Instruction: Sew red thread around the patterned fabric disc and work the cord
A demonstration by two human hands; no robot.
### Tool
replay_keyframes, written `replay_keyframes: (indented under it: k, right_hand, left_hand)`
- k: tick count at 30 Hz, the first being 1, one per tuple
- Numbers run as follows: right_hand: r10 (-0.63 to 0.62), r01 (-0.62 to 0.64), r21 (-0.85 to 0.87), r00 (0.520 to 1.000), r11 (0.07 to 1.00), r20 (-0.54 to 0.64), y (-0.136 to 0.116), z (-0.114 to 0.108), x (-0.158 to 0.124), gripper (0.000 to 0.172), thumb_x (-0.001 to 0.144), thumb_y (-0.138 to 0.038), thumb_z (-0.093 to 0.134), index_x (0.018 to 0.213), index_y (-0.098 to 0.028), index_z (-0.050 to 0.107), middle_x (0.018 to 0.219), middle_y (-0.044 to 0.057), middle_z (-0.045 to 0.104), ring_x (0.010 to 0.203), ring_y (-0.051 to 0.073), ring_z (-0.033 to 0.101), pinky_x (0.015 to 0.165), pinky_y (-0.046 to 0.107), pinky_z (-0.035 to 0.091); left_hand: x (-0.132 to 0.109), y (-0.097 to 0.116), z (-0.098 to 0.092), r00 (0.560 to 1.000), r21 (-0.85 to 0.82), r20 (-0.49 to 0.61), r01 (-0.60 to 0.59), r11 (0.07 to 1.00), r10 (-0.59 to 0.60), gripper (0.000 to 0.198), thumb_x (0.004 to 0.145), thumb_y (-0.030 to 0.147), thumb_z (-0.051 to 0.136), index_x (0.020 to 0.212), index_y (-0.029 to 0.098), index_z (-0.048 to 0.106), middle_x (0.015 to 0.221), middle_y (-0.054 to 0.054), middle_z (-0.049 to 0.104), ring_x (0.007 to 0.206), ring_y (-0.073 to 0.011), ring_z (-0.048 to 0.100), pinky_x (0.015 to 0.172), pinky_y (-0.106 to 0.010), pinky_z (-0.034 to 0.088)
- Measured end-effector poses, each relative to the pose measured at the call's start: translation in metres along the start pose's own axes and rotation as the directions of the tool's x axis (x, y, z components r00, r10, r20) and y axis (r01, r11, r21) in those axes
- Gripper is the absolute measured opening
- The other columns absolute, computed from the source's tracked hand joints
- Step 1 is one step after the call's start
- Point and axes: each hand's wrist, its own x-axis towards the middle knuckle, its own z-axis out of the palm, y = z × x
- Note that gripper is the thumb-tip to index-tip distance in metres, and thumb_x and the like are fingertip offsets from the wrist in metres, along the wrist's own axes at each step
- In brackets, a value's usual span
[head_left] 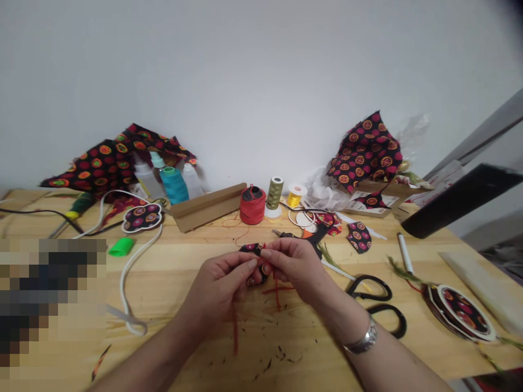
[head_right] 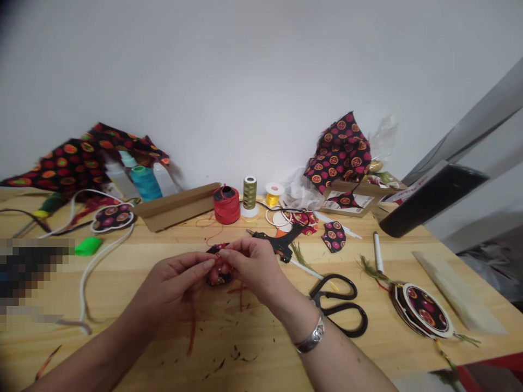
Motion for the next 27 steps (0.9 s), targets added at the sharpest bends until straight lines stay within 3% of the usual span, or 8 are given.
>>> replay_keyframes:
  k: [7,14,17,21,24,27]
  right_hand:
    - [0.012,-0.012,0.020,1.000,1.000,0.008,0.0007,-0.0005,0.0000,0.019,0.063,-0.030,0.069,0.062,-0.013,0.060,0.053,-0.002,0.059,0.043,0.004,0.045,0.041,0.017,0.030]
    - [0.006,-0.006,0.002,1.000,1.000,0.003,0.0010,-0.0009,0.0003,0.020,0.063,-0.030,0.069,0.064,-0.011,0.062,0.053,-0.001,0.059,0.041,0.003,0.042,0.039,0.016,0.027]
    - [-0.001,0.001,-0.004,1.000,1.000,0.000,0.0010,-0.0007,-0.0001,0.020,0.063,-0.030,0.070,0.063,-0.012,0.061,0.052,-0.002,0.058,0.044,0.004,0.045,0.041,0.017,0.030]
    - [-0.038,0.038,-0.043,0.999,0.998,0.008,0.0022,-0.0005,0.0001,0.018,0.063,-0.029,0.069,0.064,-0.012,0.062,0.048,-0.004,0.055,0.041,0.004,0.043,0.038,0.016,0.029]
    - [-0.034,0.034,-0.027,0.999,0.999,0.014,0.0031,-0.0002,0.0007,0.018,0.063,-0.029,0.069,0.066,-0.012,0.062,0.047,-0.004,0.056,0.040,0.004,0.044,0.038,0.016,0.030]
    - [-0.029,0.030,-0.019,0.999,0.999,0.023,0.0035,0.0000,0.0010,0.017,0.063,-0.028,0.069,0.066,-0.012,0.063,0.048,-0.004,0.057,0.040,0.004,0.045,0.037,0.016,0.030]
  left_hand:
    - [-0.0008,0.0044,0.0018,0.997,-0.070,0.035,0.067,0.995,-0.065,0.022,0.075,0.032,0.058,0.065,0.014,0.067,0.047,0.003,0.048,0.039,-0.0047,0.026,0.037,-0.018,0.018]
    - [-0.0029,0.0071,0.0021,0.994,-0.121,0.061,0.093,0.988,-0.086,0.023,0.075,0.033,0.058,0.070,0.013,0.069,0.051,0.001,0.052,0.039,-0.0040,0.020,0.037,-0.019,0.012]
    - [-0.0032,0.0070,0.0017,0.998,-0.044,0.049,0.046,0.998,-0.044,0.024,0.076,0.033,0.057,0.069,0.014,0.069,0.053,0.000,0.056,0.039,-0.0046,0.025,0.037,-0.020,0.017]
    - [-0.0024,0.0065,0.0016,1.000,0.072,-0.004,-0.031,0.997,0.031,0.020,0.076,0.031,0.059,0.065,0.017,0.069,0.058,0.000,0.060,0.051,-0.0087,0.045,0.046,-0.020,0.031]
    - [-0.0017,0.0063,0.0019,0.999,0.079,-0.034,-0.007,0.997,0.010,0.015,0.073,0.030,0.062,0.071,0.019,0.071,0.054,0.002,0.059,0.054,-0.0106,0.048,0.051,-0.020,0.036]
    - [-0.0007,0.0057,0.0018,1.000,0.032,-0.014,0.003,0.999,-0.002,0.013,0.072,0.028,0.063,0.077,0.020,0.072,0.064,0.001,0.066,0.064,-0.0135,0.055,0.062,-0.022,0.041]
